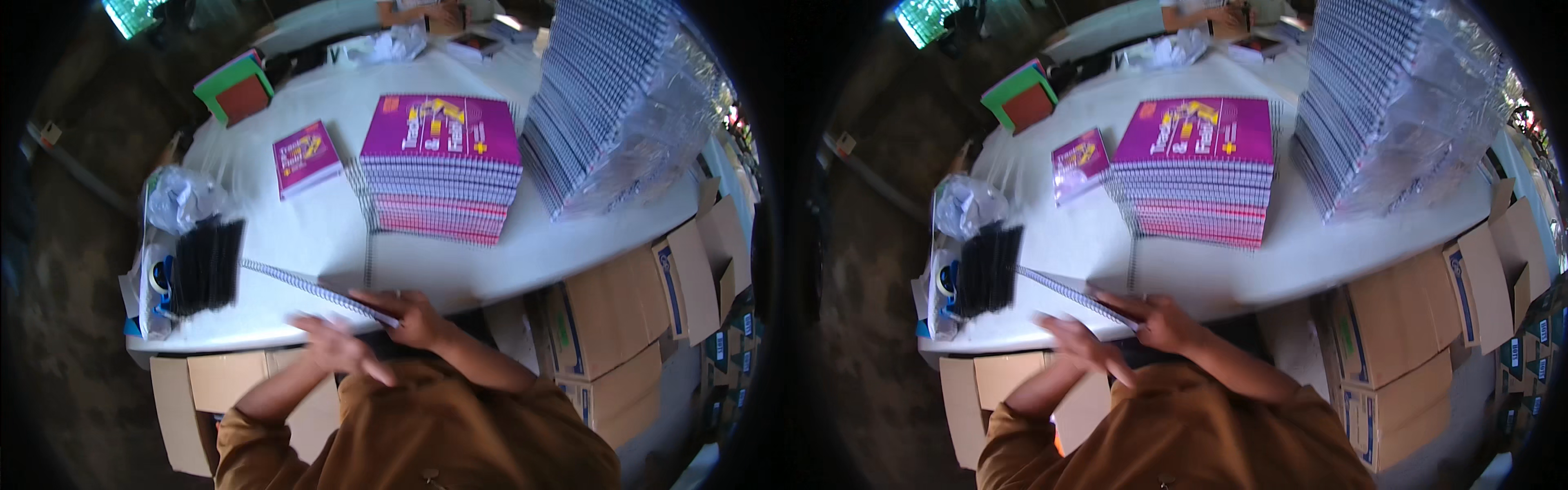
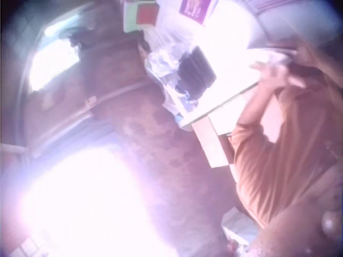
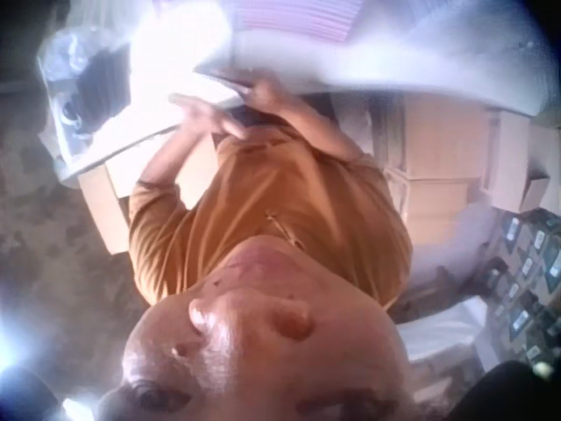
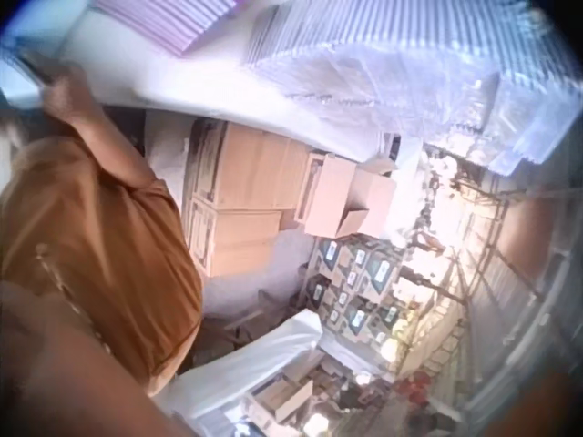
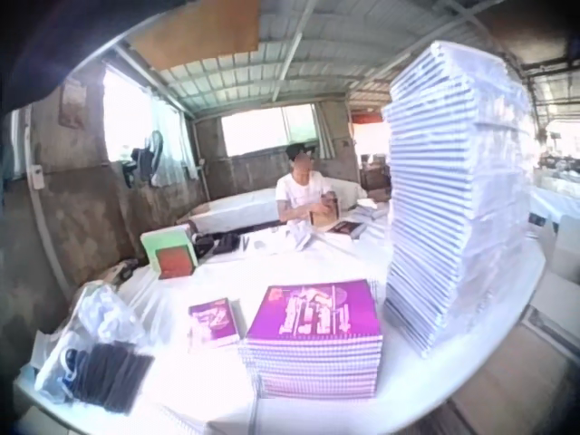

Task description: The person assembles spiral-bound booklets by hand, inserting metal coils through pre-punched holes in the pages and covers, then stacking them on a table and placing them into cardboard boxes.

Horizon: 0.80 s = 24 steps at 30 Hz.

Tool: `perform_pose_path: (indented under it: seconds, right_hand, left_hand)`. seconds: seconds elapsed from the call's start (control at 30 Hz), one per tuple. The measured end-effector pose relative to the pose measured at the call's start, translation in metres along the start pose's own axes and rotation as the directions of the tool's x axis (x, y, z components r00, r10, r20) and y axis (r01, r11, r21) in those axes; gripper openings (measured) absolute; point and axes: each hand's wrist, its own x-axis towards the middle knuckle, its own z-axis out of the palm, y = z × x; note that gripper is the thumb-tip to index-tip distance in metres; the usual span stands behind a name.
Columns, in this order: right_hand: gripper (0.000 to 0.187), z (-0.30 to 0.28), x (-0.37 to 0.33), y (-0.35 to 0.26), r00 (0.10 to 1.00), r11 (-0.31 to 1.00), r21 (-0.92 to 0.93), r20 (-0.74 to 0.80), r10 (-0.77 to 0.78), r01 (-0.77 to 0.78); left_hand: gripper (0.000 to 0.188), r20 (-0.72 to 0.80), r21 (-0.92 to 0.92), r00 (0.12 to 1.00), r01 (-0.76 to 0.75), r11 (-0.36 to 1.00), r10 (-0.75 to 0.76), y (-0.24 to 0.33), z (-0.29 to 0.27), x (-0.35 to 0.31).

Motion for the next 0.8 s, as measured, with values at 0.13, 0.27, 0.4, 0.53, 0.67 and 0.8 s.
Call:
perform_pose_path:
  seconds: [0.13, 0.27, 0.4, 0.53, 0.67, 0.8]
  right_hand:
    - [0.047, 0.008, -0.005, 0.003, 1.000, 1.000, 0.010, 0.007, -0.009, 0.009]
    - [0.042, 0.000, 0.000, 0.001, 0.998, 0.994, 0.090, 0.005, 0.057, -0.057]
    - [0.042, 0.006, 0.001, -0.003, 0.972, 0.969, 0.114, 0.114, 0.207, -0.220]
    - [0.019, 0.001, -0.001, 0.011, 0.974, 0.938, 0.266, 0.025, 0.223, -0.222]
    - [0.013, 0.003, 0.001, 0.016, 0.985, 0.978, 0.122, -0.016, 0.172, -0.168]
    - [0.010, 0.000, 0.006, 0.007, 0.945, 0.909, 0.257, 0.112, 0.308, -0.327]
  left_hand:
    - [0.116, 0.203, -0.029, 0.979, -0.025, 0.999, 0.031, -0.028, -0.001, -0.001]
    - [0.112, 0.244, -0.181, 0.838, -0.456, 0.871, 0.489, -0.026, -0.023, -0.007]
    - [0.097, 0.138, 0.030, 0.977, -0.165, 0.986, 0.160, -0.012, -0.004, 0.064]
    - [0.058, 0.601, -0.282, 0.755, -0.107, 0.953, 0.262, -0.011, -0.015, 0.064]
    - [0.028, 0.658, -0.410, 0.671, -0.062, 0.910, 0.342, -0.015, -0.022, 0.090]
    - [0.021, 0.701, -0.322, 0.652, -0.072, 0.944, 0.289, -0.014, -0.032, 0.113]
